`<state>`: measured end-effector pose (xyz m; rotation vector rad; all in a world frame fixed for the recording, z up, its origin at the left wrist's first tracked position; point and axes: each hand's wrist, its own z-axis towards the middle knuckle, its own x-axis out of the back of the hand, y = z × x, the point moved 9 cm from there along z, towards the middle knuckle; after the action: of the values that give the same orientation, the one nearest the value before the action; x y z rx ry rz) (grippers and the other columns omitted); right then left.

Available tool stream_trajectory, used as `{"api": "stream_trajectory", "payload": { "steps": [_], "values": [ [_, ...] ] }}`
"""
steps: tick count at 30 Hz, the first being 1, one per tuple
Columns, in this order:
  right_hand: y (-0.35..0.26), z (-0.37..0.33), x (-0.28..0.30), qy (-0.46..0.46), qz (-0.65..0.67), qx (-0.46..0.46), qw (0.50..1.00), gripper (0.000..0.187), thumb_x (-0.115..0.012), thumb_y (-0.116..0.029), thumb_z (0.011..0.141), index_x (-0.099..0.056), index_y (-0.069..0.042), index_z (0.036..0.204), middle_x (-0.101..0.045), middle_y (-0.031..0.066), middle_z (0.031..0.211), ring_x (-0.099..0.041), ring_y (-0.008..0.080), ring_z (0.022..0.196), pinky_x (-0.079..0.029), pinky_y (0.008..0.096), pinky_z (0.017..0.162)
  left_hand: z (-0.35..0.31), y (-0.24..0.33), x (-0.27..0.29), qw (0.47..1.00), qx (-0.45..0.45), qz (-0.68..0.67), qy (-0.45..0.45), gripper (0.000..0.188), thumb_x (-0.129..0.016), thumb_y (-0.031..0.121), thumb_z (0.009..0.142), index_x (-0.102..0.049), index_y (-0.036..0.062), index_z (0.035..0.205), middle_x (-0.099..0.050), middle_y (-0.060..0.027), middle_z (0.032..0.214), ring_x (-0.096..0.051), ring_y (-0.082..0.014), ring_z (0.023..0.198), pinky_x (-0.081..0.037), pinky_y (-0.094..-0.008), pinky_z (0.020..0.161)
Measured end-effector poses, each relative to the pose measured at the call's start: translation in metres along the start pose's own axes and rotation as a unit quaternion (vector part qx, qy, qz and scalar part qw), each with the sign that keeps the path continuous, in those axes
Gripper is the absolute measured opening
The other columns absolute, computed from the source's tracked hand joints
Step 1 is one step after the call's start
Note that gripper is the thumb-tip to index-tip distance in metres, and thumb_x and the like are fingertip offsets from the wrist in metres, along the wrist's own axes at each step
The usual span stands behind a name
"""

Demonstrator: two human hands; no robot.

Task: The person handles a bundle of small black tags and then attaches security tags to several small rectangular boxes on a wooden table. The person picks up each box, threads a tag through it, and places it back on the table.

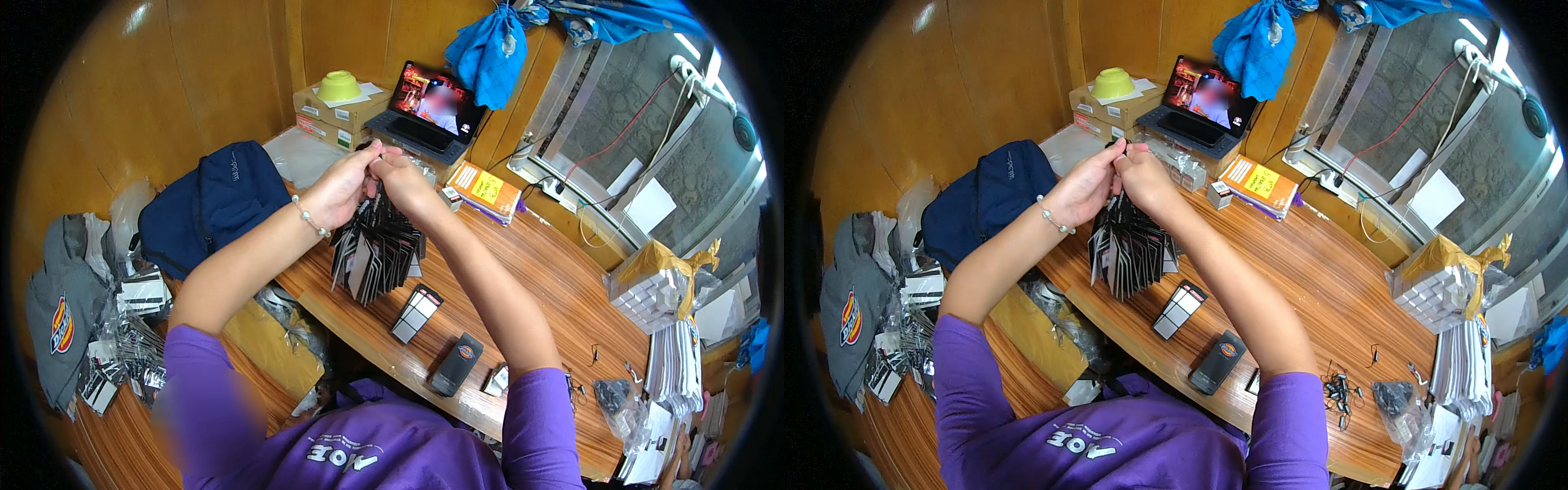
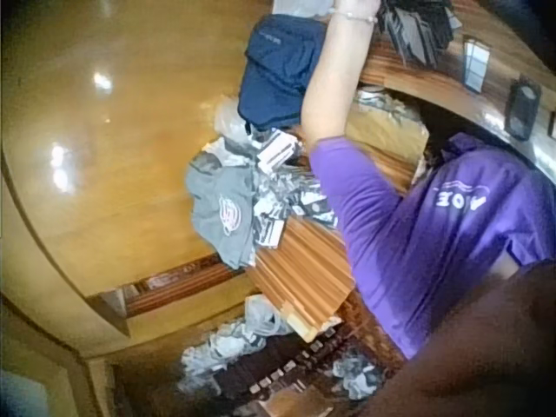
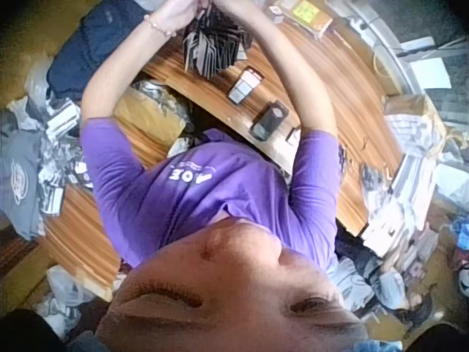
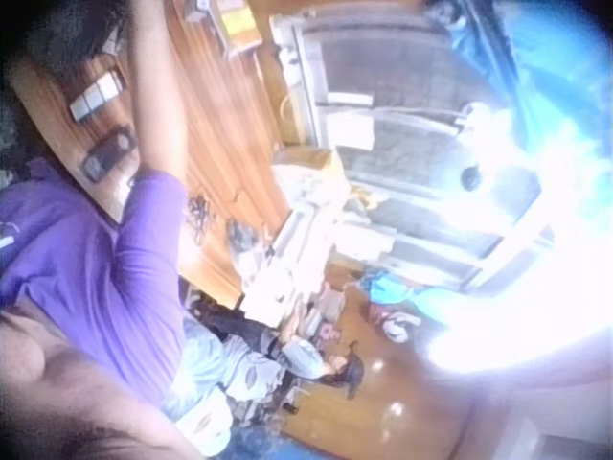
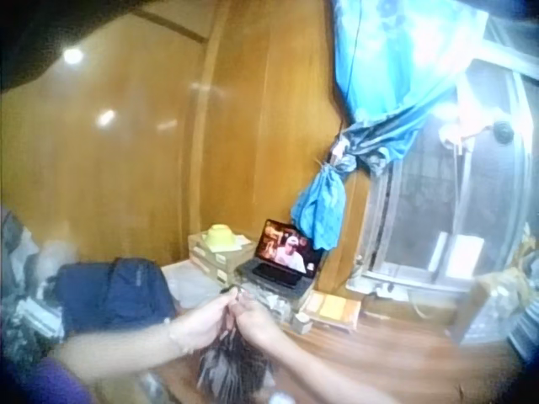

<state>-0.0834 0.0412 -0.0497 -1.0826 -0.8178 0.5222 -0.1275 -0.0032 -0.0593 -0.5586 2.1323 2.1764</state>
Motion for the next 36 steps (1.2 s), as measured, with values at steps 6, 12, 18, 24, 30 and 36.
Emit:
{"api": "stream_trajectory", "payload": {
  "steps": [6, 12, 18, 24, 30, 36],
  "values": [
    [-0.001, -0.006, -0.003, 0.041, 0.036, -0.005, 0.999, 0.028, -0.040, -0.021, 0.088, -0.055, -0.004, 0.073, -0.055, 0.0031, 0.065, -0.046, 0.0124, 0.064, -0.036, 0.0250, 0.062, 0.004, 0.015, 0.000, 0.996, -0.030, 0.076, -0.021, 0.029, -0.037, 0.031, 0.095, -0.054, 0.0087, 0.097, -0.059, -0.0015, 0.103, -0.045, -0.0063, 0.068, -0.033, -0.0207, 0.055],
    [-0.015, -0.008, -0.013, 0.017, 0.133, 0.059, 0.989, 0.026, -0.044, -0.022, 0.089, -0.054, -0.002, 0.077, -0.056, 0.0035, 0.073, -0.049, 0.0121, 0.070, -0.037, 0.0243, 0.067, -0.003, 0.023, 0.003, 0.994, -0.049, 0.092, 0.013, 0.026, -0.039, 0.032, 0.095, -0.054, 0.0109, 0.093, -0.059, -0.0016, 0.106, -0.044, -0.0041, 0.068, -0.032, -0.0195, 0.055],
    [-0.053, -0.025, -0.003, -0.033, 0.058, 0.155, 0.986, 0.033, -0.052, -0.022, 0.087, -0.053, 0.004, 0.108, -0.058, 0.0062, 0.089, -0.051, 0.0127, 0.087, -0.038, 0.0251, 0.082, -0.026, 0.047, -0.008, 0.989, -0.140, -0.042, -0.017, 0.021, -0.044, 0.024, 0.094, -0.054, 0.0057, 0.088, -0.056, -0.0098, 0.109, -0.052, -0.0139, 0.099, -0.041, -0.0283, 0.087],
    [-0.066, -0.053, 0.040, 0.122, -0.145, 0.224, 0.956, 0.053, -0.057, -0.033, 0.081, -0.044, 0.002, 0.119, -0.047, 0.0232, 0.117, -0.045, 0.0357, 0.110, -0.035, 0.0389, 0.094, -0.037, 0.080, 0.011, 0.972, -0.222, -0.058, -0.043, 0.024, -0.037, 0.024, 0.096, -0.047, 0.0050, 0.085, -0.053, -0.0093, 0.092, -0.051, -0.0250, 0.102, -0.036, -0.0361, 0.097],
    [0.090, -0.034, 0.077, 0.048, -0.199, -0.030, 0.978, 0.026, -0.057, -0.024, 0.082, -0.062, -0.001, 0.093, -0.063, 0.0186, 0.087, -0.060, 0.0297, 0.084, -0.046, 0.0370, 0.077, -0.051, 0.104, 0.022, 0.963, -0.260, 0.069, 0.006, 0.024, -0.035, 0.025, 0.097, -0.042, 0.0081, 0.081, -0.033, 0.0042, 0.064, -0.037, -0.0082, 0.062, -0.040, -0.0310, 0.086],
    [0.183, -0.013, 0.034, 0.024, -0.313, -0.017, 0.949, 0.013, -0.058, -0.012, 0.075, -0.064, -0.004, 0.084, -0.064, 0.0167, 0.080, -0.061, 0.0300, 0.077, -0.048, 0.0354, 0.069, -0.080, 0.114, 0.050, 0.953, -0.262, 0.143, 0.050, 0.026, -0.035, 0.027, 0.096, -0.042, 0.0084, 0.080, -0.030, 0.0060, 0.062, -0.032, -0.0062, 0.058, -0.037, -0.0247, 0.073]
  ]
}}
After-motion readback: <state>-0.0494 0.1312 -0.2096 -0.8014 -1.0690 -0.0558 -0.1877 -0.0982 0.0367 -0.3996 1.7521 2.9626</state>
